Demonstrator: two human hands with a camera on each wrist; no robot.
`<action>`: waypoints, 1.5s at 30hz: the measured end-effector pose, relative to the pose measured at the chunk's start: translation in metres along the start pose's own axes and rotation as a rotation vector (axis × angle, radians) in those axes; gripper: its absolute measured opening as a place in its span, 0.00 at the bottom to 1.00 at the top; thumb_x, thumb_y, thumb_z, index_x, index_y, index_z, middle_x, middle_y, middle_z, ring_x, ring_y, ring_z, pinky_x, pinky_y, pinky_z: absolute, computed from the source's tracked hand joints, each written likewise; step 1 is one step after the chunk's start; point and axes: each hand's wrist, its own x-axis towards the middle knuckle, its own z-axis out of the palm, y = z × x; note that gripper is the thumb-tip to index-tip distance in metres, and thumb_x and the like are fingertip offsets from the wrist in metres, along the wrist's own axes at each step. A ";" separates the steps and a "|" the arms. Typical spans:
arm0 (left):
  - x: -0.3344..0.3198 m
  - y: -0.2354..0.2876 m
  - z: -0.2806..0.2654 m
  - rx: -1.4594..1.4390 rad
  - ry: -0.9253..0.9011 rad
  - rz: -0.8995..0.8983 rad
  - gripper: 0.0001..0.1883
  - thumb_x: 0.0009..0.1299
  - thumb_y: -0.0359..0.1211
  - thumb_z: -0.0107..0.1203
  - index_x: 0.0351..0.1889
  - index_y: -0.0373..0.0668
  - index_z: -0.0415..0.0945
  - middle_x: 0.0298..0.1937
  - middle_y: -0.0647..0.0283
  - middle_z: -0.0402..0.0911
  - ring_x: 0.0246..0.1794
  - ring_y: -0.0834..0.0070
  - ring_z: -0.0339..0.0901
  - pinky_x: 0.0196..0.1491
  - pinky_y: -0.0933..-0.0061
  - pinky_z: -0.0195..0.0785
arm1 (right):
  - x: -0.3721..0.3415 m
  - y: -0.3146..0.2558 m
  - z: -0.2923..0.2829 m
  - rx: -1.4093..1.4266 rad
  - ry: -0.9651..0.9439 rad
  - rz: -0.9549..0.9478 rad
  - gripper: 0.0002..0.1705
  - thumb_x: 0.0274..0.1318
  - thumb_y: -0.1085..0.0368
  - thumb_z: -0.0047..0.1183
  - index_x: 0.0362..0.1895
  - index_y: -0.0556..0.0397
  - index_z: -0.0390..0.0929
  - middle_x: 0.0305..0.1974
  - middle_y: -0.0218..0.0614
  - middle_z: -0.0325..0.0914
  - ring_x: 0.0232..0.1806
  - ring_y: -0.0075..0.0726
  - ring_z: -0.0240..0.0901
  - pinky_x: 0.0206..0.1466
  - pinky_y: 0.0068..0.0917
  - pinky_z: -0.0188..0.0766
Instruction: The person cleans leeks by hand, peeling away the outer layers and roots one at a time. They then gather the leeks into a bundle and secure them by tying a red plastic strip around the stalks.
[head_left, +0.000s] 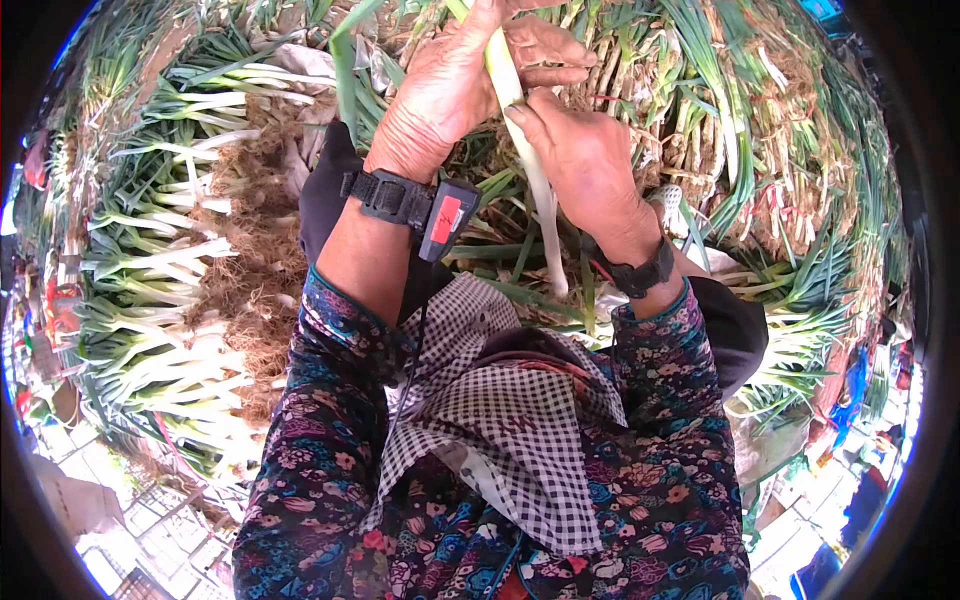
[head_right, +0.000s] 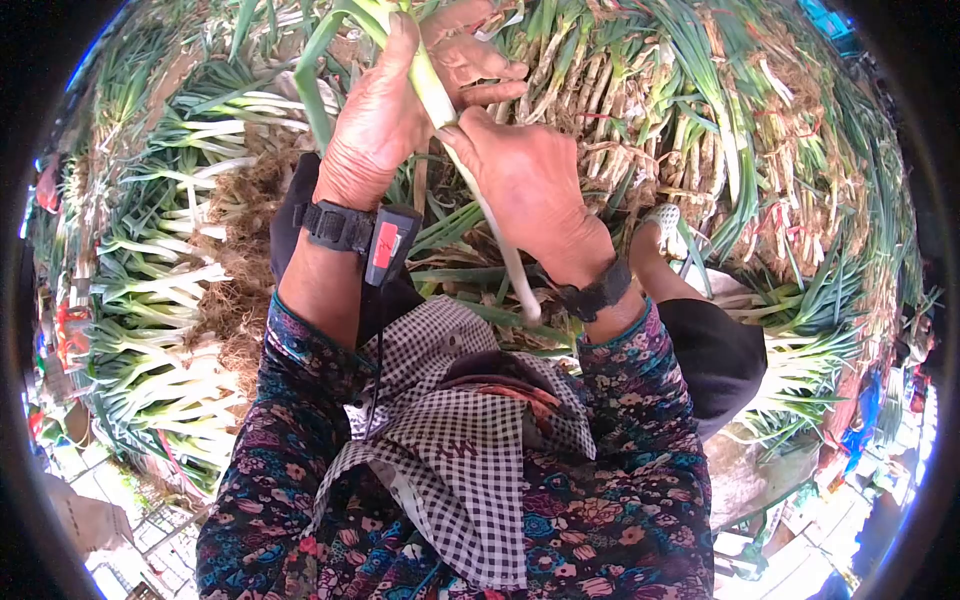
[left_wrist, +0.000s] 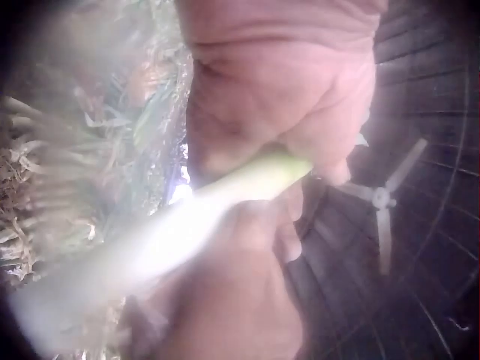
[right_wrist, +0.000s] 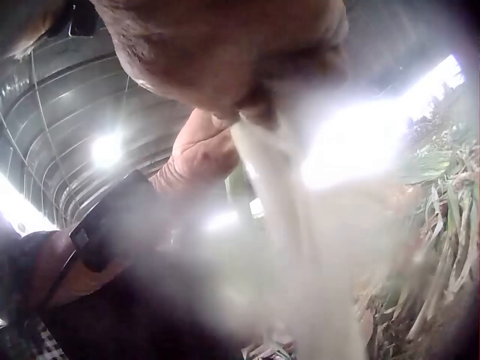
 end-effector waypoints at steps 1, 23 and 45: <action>0.000 -0.001 0.001 0.023 -0.017 -0.009 0.40 0.70 0.60 0.43 0.65 0.33 0.59 0.40 0.58 0.80 0.52 0.57 0.76 0.62 0.48 0.65 | -0.003 0.001 0.001 0.113 0.004 0.010 0.15 0.62 0.57 0.50 0.29 0.54 0.71 0.16 0.43 0.70 0.18 0.47 0.71 0.19 0.38 0.64; -0.021 0.048 -0.034 -0.193 0.094 0.325 0.28 0.75 0.54 0.38 0.61 0.43 0.66 0.31 0.65 0.76 0.12 0.86 0.60 0.13 0.88 0.52 | -0.255 0.134 0.053 -0.045 -0.632 0.302 0.09 0.55 0.65 0.53 0.39 0.54 0.79 0.29 0.44 0.78 0.33 0.50 0.77 0.40 0.38 0.72; 0.001 -0.002 -0.017 0.282 0.848 0.102 0.32 0.68 0.53 0.54 0.64 0.47 0.64 0.63 0.56 0.68 0.54 0.64 0.71 0.57 0.64 0.66 | -0.195 0.102 -0.026 -0.426 -1.225 0.418 0.13 0.48 0.71 0.47 0.41 0.55 0.74 0.36 0.45 0.77 0.34 0.50 0.78 0.35 0.45 0.73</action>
